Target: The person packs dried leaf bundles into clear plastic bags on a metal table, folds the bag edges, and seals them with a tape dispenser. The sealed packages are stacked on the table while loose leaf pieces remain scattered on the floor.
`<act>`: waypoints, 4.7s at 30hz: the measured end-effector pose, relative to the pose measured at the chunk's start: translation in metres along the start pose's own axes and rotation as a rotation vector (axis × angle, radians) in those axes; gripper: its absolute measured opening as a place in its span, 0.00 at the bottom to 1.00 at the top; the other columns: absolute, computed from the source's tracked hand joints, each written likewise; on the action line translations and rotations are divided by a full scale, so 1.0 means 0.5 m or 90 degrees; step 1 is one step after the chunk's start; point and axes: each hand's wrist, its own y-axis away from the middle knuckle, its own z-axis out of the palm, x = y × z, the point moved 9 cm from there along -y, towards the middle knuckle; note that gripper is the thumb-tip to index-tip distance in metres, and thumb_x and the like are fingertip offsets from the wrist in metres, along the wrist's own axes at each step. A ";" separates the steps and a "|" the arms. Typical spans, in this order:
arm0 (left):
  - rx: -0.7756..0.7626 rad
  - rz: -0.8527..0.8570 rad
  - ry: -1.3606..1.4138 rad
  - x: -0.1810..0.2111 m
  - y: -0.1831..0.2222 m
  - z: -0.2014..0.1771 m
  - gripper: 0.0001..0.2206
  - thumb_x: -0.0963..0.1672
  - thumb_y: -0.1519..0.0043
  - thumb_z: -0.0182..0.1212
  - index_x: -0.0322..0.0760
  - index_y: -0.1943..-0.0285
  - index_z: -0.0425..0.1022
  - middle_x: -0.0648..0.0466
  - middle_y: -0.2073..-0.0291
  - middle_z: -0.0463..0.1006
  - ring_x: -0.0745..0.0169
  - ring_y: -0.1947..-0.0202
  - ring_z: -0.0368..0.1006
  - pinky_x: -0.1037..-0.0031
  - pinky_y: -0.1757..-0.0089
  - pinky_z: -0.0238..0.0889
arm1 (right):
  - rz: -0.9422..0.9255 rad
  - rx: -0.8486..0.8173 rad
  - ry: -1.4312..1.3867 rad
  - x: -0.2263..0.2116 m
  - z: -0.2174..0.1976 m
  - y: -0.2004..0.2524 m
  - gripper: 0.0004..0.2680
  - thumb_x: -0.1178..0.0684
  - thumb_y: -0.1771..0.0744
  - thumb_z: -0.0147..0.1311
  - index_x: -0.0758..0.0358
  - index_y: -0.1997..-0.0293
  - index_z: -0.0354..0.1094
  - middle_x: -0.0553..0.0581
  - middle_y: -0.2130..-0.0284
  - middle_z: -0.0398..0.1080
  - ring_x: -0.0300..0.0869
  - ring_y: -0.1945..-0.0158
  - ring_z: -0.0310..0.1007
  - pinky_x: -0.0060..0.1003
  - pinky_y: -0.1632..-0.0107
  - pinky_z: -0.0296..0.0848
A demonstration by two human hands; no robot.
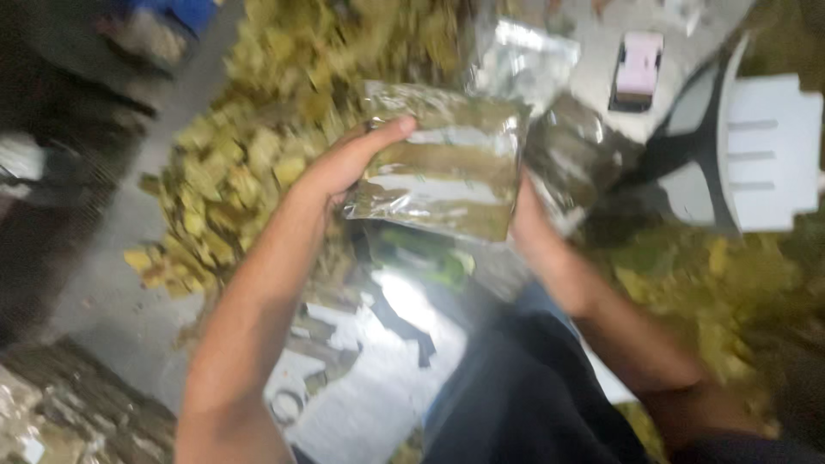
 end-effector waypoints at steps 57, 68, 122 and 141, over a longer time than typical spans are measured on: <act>0.361 -0.021 0.484 -0.590 -0.213 0.413 0.41 0.53 0.41 0.66 0.34 0.22 0.51 0.48 0.29 0.63 0.55 0.30 0.59 0.66 0.35 0.52 | 0.436 0.063 0.544 -0.129 -0.555 -0.141 0.35 0.26 0.39 0.56 0.64 0.31 0.63 0.64 0.37 0.67 0.54 0.37 0.67 0.47 0.38 0.67; 0.402 -0.091 0.377 -0.535 -0.233 0.432 0.43 0.55 0.38 0.66 0.30 0.22 0.49 0.43 0.27 0.60 0.53 0.28 0.56 0.66 0.34 0.50 | 0.591 0.309 0.336 -0.175 -0.500 -0.043 0.33 0.21 0.40 0.56 0.59 0.40 0.66 0.68 0.45 0.66 0.56 0.52 0.70 0.54 0.53 0.73; 0.392 -0.061 0.675 -0.502 0.079 0.513 0.23 0.50 0.38 0.56 0.36 0.35 0.71 0.47 0.43 0.79 0.53 0.43 0.74 0.62 0.45 0.64 | 0.114 0.076 0.941 -0.397 -0.717 0.108 0.33 0.54 0.43 0.61 0.64 0.30 0.52 0.69 0.54 0.73 0.56 0.51 0.74 0.49 0.50 0.73; -0.080 0.328 0.321 -0.060 -0.016 0.460 0.22 0.42 0.36 0.64 0.34 0.32 0.68 0.48 0.42 0.74 0.59 0.44 0.70 0.64 0.43 0.65 | 0.457 0.226 1.041 -0.408 -0.755 0.383 0.32 0.46 0.39 0.67 0.52 0.26 0.54 0.63 0.35 0.66 0.54 0.37 0.71 0.48 0.41 0.76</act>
